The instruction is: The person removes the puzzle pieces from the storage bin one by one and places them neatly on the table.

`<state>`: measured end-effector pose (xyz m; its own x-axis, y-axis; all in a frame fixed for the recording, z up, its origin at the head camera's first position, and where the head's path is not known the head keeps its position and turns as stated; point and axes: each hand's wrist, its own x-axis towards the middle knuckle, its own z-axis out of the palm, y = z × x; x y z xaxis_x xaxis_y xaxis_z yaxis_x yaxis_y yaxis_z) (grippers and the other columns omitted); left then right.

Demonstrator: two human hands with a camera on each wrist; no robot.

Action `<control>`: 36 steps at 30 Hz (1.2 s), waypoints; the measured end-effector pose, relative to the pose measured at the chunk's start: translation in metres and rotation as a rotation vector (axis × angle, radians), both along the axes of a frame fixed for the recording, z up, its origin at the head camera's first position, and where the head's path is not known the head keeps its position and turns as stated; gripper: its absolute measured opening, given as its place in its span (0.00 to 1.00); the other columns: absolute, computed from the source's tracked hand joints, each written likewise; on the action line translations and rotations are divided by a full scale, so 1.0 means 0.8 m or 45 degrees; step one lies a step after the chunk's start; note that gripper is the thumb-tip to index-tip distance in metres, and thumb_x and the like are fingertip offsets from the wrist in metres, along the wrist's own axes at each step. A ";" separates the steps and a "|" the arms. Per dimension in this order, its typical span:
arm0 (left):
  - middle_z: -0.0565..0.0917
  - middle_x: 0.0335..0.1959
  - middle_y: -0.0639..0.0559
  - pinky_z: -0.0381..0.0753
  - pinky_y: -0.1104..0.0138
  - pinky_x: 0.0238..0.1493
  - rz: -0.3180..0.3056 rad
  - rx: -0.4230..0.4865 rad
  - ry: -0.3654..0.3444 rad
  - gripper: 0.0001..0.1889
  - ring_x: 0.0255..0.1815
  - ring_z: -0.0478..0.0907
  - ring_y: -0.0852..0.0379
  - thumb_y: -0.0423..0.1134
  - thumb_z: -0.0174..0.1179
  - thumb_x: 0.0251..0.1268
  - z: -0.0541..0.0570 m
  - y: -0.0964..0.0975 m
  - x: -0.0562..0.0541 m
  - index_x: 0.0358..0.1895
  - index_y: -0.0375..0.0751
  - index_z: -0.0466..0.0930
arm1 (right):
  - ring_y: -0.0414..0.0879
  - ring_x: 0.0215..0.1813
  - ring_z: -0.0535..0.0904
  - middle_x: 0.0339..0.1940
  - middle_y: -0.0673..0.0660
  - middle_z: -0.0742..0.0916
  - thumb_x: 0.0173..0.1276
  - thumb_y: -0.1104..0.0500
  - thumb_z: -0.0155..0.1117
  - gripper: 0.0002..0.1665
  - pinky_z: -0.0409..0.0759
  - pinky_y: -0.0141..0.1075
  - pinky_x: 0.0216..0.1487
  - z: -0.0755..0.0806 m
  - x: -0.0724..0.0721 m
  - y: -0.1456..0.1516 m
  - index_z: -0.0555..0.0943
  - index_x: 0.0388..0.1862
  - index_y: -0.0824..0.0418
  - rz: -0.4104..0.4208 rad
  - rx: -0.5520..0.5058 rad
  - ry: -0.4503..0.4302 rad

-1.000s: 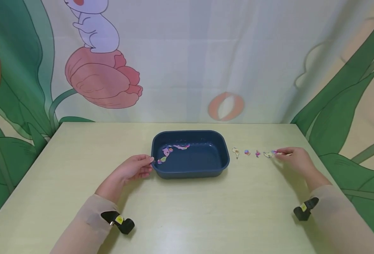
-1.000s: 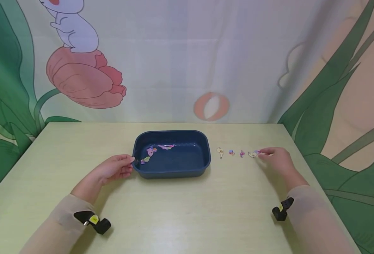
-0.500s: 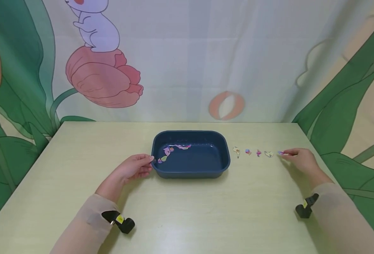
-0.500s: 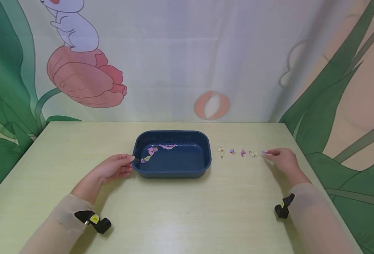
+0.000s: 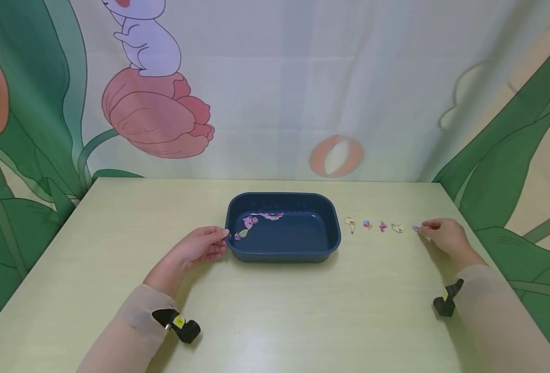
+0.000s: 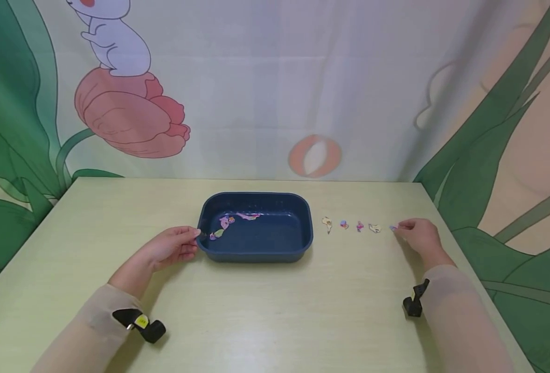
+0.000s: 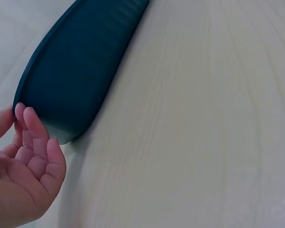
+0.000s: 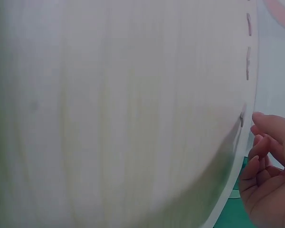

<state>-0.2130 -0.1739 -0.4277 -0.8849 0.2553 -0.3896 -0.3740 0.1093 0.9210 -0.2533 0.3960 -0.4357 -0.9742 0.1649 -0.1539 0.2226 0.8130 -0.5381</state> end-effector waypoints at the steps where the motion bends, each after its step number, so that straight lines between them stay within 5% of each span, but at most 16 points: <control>1: 0.77 0.28 0.51 0.78 0.68 0.37 0.000 -0.003 0.000 0.14 0.30 0.75 0.58 0.44 0.52 0.70 -0.001 -0.001 0.000 0.41 0.33 0.73 | 0.64 0.50 0.70 0.53 0.73 0.75 0.68 0.51 0.58 0.27 0.71 0.51 0.47 0.001 0.000 0.000 0.73 0.55 0.72 -0.003 -0.013 0.002; 5: 0.77 0.28 0.51 0.78 0.68 0.36 0.013 -0.010 -0.003 0.13 0.29 0.75 0.58 0.44 0.52 0.70 -0.001 -0.002 0.000 0.40 0.34 0.73 | 0.63 0.52 0.69 0.55 0.72 0.74 0.70 0.51 0.54 0.26 0.69 0.50 0.48 0.009 -0.003 -0.012 0.73 0.57 0.70 0.018 -0.064 0.049; 11: 0.77 0.27 0.52 0.78 0.68 0.35 0.019 0.013 -0.007 0.12 0.29 0.75 0.58 0.43 0.52 0.70 0.000 -0.004 -0.001 0.38 0.36 0.73 | 0.54 0.45 0.70 0.51 0.65 0.76 0.70 0.47 0.54 0.29 0.72 0.34 0.34 0.038 -0.004 -0.063 0.72 0.60 0.67 0.131 -0.157 0.126; 18: 0.77 0.28 0.51 0.78 0.68 0.36 0.002 0.016 -0.007 0.13 0.30 0.75 0.57 0.44 0.53 0.69 -0.002 -0.003 -0.004 0.40 0.35 0.73 | 0.54 0.43 0.72 0.50 0.61 0.77 0.67 0.44 0.58 0.30 0.74 0.36 0.32 0.058 -0.008 -0.132 0.74 0.60 0.61 0.200 -0.272 0.138; 36: 0.77 0.28 0.50 0.78 0.68 0.36 0.012 0.009 -0.020 0.11 0.30 0.75 0.58 0.44 0.53 0.69 0.001 0.000 0.000 0.38 0.37 0.74 | 0.51 0.31 0.72 0.43 0.58 0.81 0.63 0.51 0.65 0.22 0.68 0.34 0.23 0.056 -0.007 -0.236 0.80 0.53 0.60 0.431 -0.440 0.187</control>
<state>-0.2132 -0.1737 -0.4272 -0.8812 0.2495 -0.4015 -0.3892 0.0991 0.9158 -0.2592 0.2075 -0.3908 -0.9797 -0.2007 -0.0010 -0.1211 0.5950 -0.7946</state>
